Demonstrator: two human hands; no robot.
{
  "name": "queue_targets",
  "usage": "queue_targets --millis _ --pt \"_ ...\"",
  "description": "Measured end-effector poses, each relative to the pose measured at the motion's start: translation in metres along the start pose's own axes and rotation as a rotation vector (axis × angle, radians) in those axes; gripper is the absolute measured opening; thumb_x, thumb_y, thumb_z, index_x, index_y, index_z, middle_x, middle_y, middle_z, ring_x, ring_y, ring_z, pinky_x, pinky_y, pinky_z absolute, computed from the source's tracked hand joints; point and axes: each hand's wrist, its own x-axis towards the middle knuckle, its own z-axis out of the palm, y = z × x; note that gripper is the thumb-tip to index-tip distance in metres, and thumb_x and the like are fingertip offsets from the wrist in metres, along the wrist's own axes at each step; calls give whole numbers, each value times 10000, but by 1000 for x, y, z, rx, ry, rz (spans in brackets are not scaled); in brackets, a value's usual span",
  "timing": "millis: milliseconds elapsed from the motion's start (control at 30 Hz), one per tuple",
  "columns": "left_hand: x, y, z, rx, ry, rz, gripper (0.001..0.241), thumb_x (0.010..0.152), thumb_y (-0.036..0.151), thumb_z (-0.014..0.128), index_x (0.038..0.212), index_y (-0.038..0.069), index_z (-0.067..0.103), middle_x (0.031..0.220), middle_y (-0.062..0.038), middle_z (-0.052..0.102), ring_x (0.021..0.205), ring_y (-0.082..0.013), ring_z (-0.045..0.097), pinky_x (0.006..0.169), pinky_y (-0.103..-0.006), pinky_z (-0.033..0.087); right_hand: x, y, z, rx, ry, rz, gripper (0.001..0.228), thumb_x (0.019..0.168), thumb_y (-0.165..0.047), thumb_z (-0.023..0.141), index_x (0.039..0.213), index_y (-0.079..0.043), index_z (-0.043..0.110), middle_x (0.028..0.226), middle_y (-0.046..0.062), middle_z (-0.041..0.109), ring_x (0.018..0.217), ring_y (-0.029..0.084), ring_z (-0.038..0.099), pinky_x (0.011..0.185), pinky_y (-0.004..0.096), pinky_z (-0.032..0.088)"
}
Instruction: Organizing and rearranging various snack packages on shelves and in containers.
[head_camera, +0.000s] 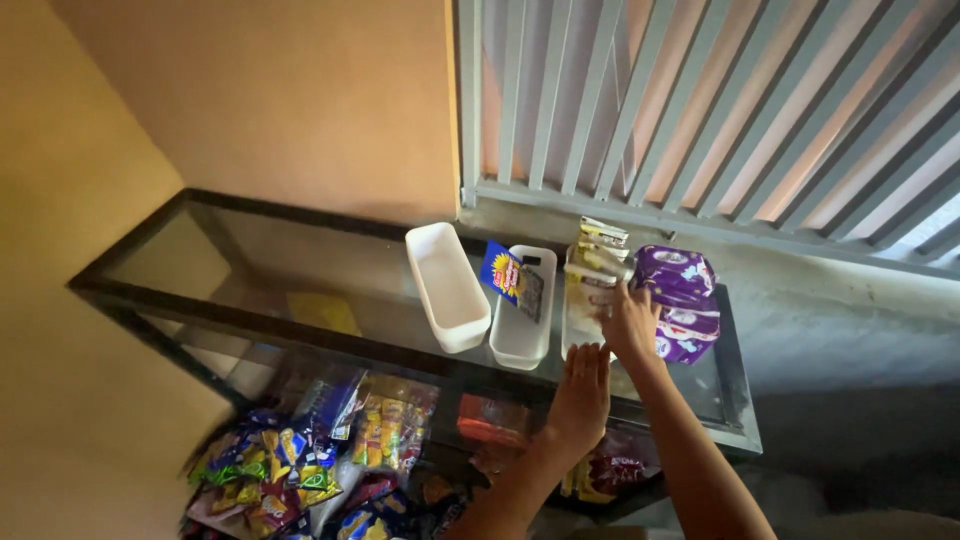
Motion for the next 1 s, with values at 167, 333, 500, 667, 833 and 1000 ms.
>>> queue_targets --millis 167,333,500,667,833,1000 --pt "-3 -3 -24 7 -42 25 890 769 149 654 1521 -160 292 1495 -336 416 1452 -442 358 1261 -536 147 15 -19 -5 -46 161 70 931 657 -170 902 1391 77 385 1246 315 605 1176 455 538 968 532 423" --pt "-2 -3 -27 -78 -120 27 868 779 131 628 1530 -146 291 1462 -325 442 1433 -438 380 1259 -527 164 28 -13 2 144 57 94 1076 678 -44 877 1562 35 268 1287 284 590 1186 417 559 1012 520 458" --pt "-7 -2 -12 -37 129 20 667 891 93 521 1501 -128 366 1408 -311 497 1386 -434 452 1244 -534 222 34 -34 -19 -1 57 -46 1065 606 -18 901 1505 -9 328 1373 261 497 1224 439 507 1055 510 453" --pt "-4 -2 -3 -113 179 6 596 943 76 522 1492 -118 393 1405 -279 515 1390 -411 468 1270 -532 258 32 -39 -17 -184 163 -46 990 646 -123 911 1484 -33 393 1473 228 402 1267 437 462 1020 529 441" --pt "5 -2 -13 -138 111 -29 626 955 101 558 1523 -101 390 1431 -256 510 1394 -411 463 1287 -525 260 -16 -67 -93 -90 213 -121 935 617 -177 904 1427 -73 447 1520 214 373 1312 457 419 1032 581 383" --pt "2 4 -34 -48 26 52 858 875 293 666 1474 -183 279 1545 -341 352 1441 -468 342 1203 -584 210 -113 -16 -131 59 369 -27 808 766 -139 857 1463 -91 451 1522 237 370 1347 467 389 1122 597 329"
